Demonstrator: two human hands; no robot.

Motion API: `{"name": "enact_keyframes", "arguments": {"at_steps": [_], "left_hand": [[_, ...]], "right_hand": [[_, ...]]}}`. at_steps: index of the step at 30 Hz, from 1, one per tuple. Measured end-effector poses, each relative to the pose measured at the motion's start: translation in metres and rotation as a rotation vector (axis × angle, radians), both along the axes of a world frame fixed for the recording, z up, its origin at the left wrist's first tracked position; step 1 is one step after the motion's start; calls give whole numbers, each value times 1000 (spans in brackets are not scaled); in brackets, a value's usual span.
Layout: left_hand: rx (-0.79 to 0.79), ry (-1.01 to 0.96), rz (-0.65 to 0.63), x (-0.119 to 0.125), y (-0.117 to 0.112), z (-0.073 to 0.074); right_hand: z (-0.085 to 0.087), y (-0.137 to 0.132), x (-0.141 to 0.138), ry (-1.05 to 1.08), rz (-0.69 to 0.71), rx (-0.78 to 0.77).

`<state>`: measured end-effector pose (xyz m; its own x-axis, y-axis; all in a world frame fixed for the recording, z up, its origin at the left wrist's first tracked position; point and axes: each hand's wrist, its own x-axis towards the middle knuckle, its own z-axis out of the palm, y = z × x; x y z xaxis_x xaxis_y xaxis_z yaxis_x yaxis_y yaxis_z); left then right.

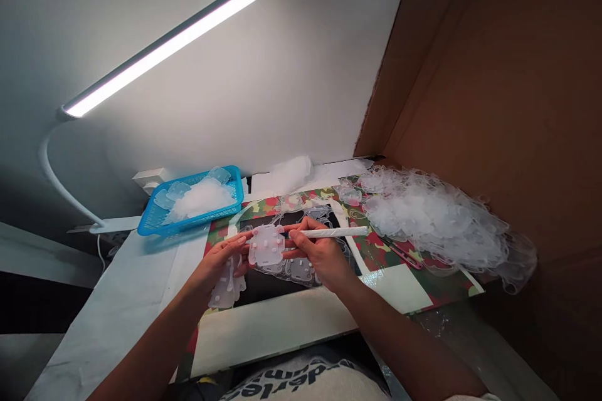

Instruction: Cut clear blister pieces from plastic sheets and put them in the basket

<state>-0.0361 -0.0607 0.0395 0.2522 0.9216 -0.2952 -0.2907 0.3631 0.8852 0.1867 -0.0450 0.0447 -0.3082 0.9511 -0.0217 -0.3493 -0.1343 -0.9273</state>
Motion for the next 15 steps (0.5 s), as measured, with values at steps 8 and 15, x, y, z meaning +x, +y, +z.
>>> {"name": "enact_keyframes", "arguments": {"at_steps": [8, 15], "left_hand": [[7, 29, -16, 2, -4, 5], [22, 46, 1, 4, -6, 10]], "right_hand": [[-1, 0, 1, 8, 4, -9], [-8, 1, 4, -17, -4, -24]]}}
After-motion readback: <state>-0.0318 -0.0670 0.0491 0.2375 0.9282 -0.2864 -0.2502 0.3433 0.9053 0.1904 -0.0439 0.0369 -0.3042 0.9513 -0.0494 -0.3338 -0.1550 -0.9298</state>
